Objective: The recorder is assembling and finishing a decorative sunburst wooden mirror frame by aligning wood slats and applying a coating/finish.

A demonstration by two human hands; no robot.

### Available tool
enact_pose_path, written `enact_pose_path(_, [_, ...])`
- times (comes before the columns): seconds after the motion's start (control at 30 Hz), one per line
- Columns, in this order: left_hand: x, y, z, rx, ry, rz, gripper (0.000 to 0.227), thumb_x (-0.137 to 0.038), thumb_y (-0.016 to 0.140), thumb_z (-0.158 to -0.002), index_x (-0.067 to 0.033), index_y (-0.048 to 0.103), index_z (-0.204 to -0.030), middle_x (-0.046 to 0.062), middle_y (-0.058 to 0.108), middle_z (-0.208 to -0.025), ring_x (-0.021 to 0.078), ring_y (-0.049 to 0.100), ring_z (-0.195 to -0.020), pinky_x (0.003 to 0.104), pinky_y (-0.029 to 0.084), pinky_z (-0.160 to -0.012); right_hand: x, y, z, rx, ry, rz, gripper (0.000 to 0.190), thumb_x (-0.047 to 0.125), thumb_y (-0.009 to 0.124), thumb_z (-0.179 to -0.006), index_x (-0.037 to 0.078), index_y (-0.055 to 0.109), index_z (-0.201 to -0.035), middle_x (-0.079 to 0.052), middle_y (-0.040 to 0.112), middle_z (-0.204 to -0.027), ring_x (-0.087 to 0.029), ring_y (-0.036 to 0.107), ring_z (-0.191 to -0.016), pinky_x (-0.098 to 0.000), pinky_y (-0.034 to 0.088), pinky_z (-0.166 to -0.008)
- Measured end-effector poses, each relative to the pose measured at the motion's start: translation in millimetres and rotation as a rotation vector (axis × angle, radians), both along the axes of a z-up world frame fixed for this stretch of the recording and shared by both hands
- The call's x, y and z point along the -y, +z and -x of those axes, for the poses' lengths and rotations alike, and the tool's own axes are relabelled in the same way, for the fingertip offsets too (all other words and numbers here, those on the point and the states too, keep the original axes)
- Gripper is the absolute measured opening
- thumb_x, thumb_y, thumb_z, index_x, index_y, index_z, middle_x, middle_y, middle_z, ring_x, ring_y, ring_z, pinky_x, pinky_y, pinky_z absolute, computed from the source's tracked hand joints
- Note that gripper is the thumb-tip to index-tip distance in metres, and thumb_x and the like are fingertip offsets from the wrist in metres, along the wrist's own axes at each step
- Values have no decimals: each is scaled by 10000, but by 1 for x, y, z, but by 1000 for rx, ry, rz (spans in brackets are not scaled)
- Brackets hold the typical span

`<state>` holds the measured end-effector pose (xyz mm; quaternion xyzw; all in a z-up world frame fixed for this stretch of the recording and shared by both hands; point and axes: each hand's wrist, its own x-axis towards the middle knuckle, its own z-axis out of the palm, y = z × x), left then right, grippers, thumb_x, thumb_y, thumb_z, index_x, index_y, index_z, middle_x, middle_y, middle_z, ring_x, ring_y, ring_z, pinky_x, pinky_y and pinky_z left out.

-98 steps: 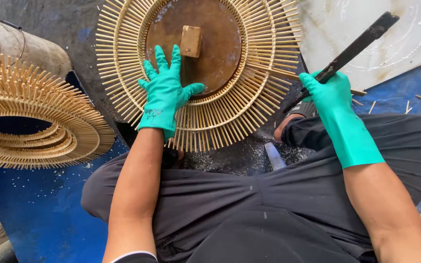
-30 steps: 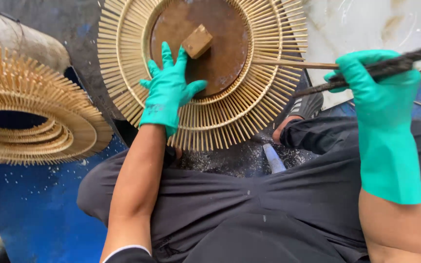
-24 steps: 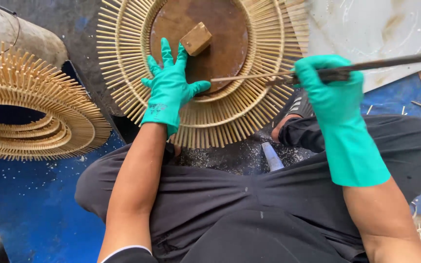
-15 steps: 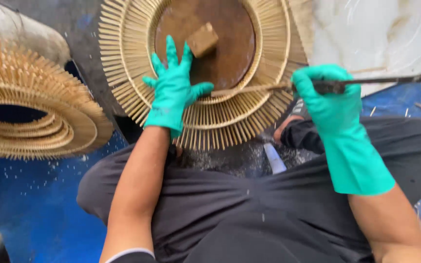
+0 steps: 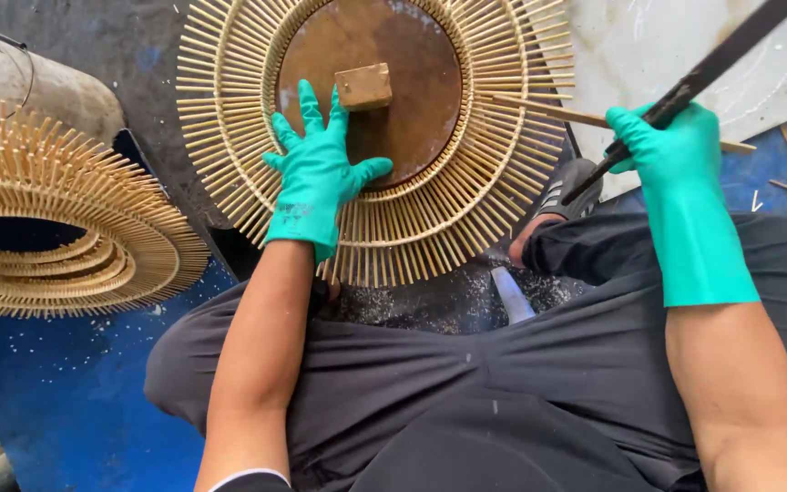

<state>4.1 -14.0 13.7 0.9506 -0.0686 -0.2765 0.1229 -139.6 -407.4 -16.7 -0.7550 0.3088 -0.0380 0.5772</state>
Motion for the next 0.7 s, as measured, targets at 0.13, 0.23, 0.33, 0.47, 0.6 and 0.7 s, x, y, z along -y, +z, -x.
enact_pose_path(0.13, [-4, -9, 2, 50, -61, -68, 1270, -702, 857, -667, -340, 136, -1648, 76, -67, -1720, 573, -44, -1517, 878, 111, -1064, -8, -19, -5, -78, 41, 27, 322, 196, 834, -983, -76, 662, -981, -134, 706, -840, -205, 723, -688, -321, 618, -543])
enact_pose_path(0.23, [-6, -10, 1, 57, -71, -64, 1266, -713, 855, -661, -344, 156, -1651, 67, -64, -1728, 568, -47, -1525, 883, 106, -1066, -12, -25, -10, -82, 63, 21, 345, 209, 838, -977, -69, 635, -989, -132, 703, -853, -201, 727, -696, -319, 618, -537])
enact_pose_path(0.33, [-6, -10, 1, 59, -72, -55, 1265, -710, 859, -651, -346, 172, -1649, 70, -65, -1730, 568, -52, -1525, 881, 106, -1066, -11, -27, -8, -74, 70, 13, 356, 218, 842, -980, -65, 626, -990, -127, 699, -856, -200, 724, -699, -319, 617, -541])
enact_pose_path(0.47, [-8, -11, 1, 67, -73, -40, 1278, -709, 864, -645, -342, 169, -1653, 67, -66, -1720, 567, -65, -1518, 882, 91, -1062, -16, -25, -8, -98, 66, 25, 349, 236, 840, -970, -52, 644, -988, -109, 707, -850, -177, 726, -699, -306, 621, -546])
enact_pose_path(0.6, [-12, -15, 0, 84, -88, -37, 1273, -700, 873, -635, -340, 193, -1649, 68, -66, -1718, 571, -66, -1517, 874, 90, -1075, -16, -22, -2, -87, 95, 79, 364, 247, 837, -995, -59, 641, -1011, -118, 702, -863, -184, 702, -687, -307, 592, -538])
enact_pose_path(0.7, [-25, -24, -5, 100, -110, -14, 1234, -685, 874, -648, -337, 231, -1642, 80, -68, -1728, 570, -65, -1521, 869, 92, -1078, -11, -17, -2, -75, 102, 121, 329, 227, 847, -975, -53, 673, -991, -117, 714, -865, -166, 712, -710, -293, 599, -561])
